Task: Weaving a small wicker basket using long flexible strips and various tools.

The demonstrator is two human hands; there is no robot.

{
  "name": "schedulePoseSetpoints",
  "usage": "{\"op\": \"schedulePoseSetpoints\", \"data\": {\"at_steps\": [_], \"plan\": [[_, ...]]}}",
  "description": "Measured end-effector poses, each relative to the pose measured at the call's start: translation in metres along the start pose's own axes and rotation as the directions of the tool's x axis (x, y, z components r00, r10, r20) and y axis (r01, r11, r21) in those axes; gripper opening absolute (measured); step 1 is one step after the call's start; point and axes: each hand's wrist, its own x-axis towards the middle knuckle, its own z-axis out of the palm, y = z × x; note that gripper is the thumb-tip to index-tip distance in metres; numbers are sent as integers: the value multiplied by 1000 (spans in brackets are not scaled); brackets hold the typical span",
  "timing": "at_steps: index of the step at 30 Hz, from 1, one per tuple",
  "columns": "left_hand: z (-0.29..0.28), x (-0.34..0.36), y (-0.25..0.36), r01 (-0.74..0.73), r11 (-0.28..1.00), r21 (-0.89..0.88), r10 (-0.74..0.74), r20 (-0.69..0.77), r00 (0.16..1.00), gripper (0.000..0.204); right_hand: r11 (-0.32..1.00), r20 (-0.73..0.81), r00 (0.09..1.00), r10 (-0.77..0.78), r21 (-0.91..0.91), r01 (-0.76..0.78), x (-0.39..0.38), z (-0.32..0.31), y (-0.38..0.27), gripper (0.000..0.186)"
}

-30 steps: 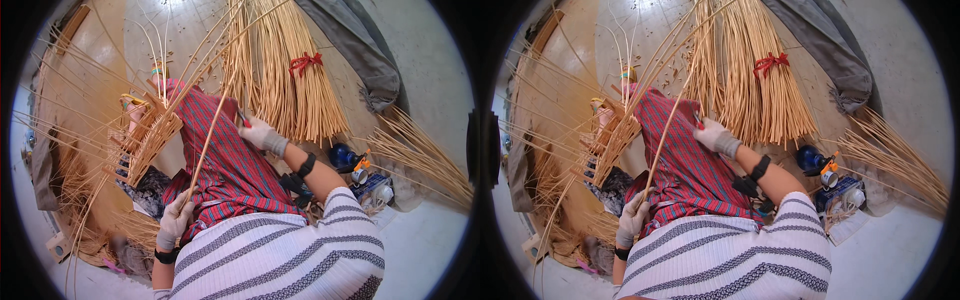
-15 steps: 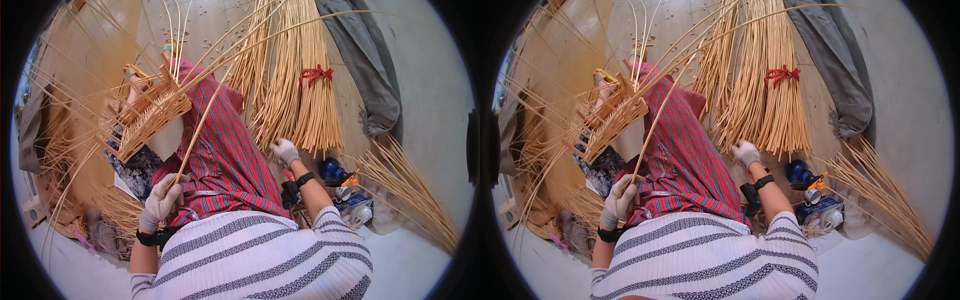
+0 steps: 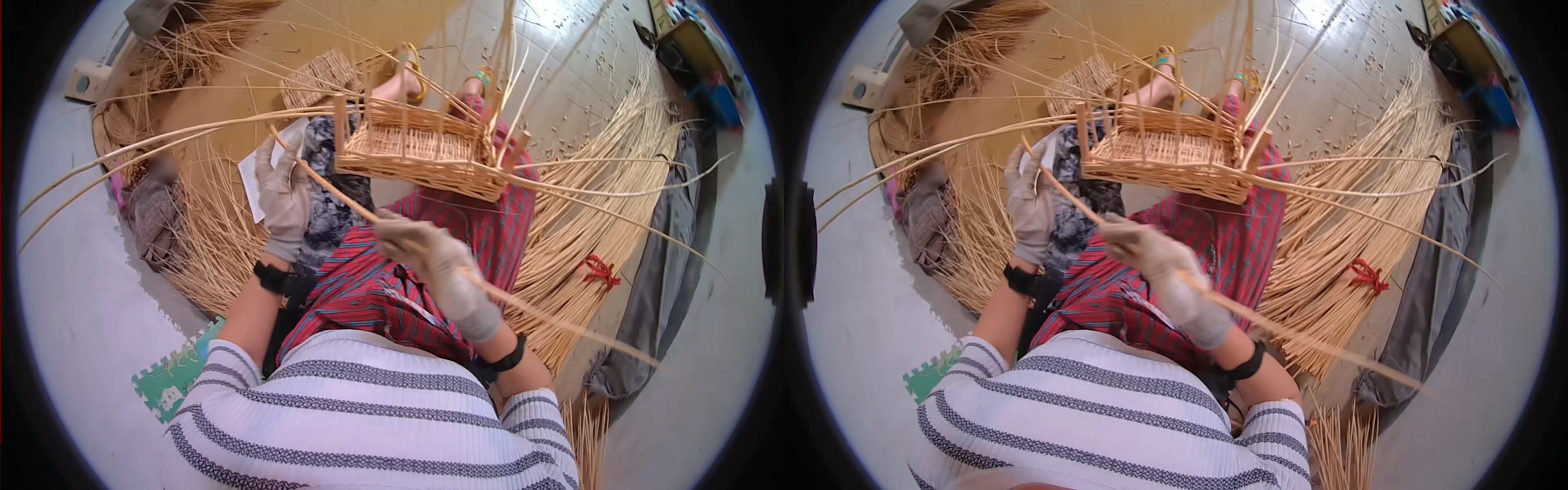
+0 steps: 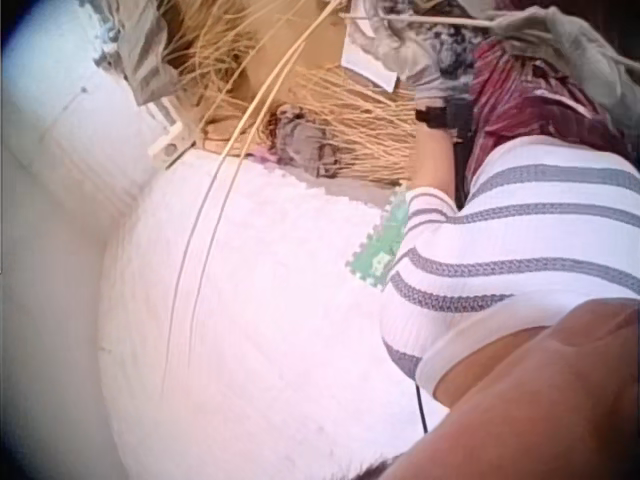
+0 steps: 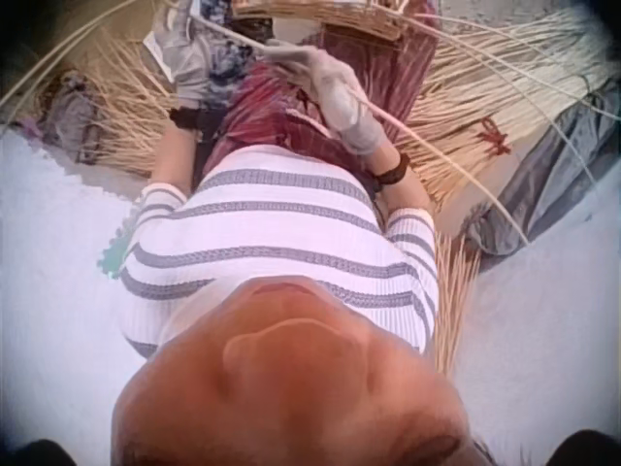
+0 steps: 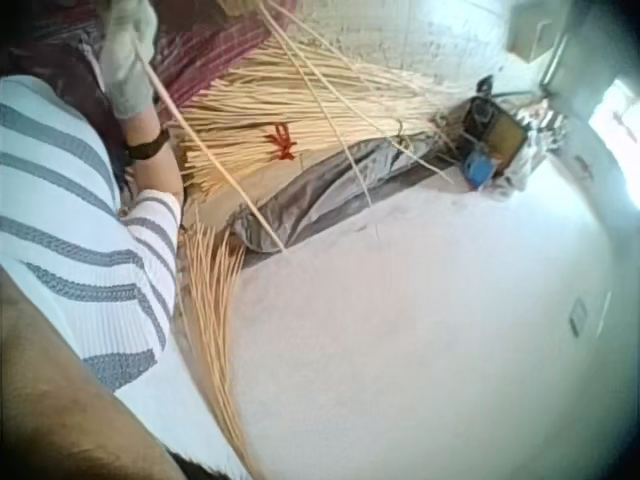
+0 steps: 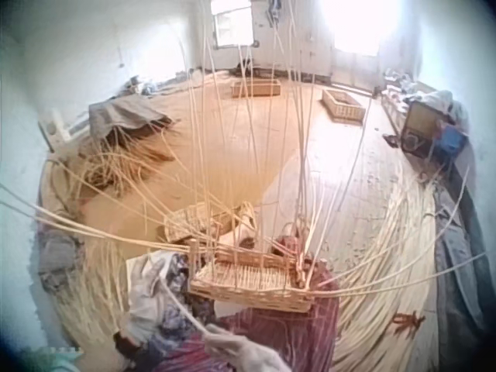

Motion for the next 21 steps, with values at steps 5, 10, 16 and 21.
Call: {"op": "schedulePoseSetpoints", "data": {"at_steps": [5,10,16,21], "plan": [[-22,19,-13,-261,763,591,203,164,965,27,819,330,933,-147,-488,301,40,44,9,27],[-32,15,-12,-99,947,306,-51,445,894,21,748,700,713,41,-495,442,62,76,9,23],[-23,38,-14,-418,753,508,-87,707,702,13,479,569,819,73,-741,471,71,74,25,16],[-19,59,-9,-676,539,503,-31,814,580,28,292,642,765,-49,-723,626,77,80,33,13]]}}
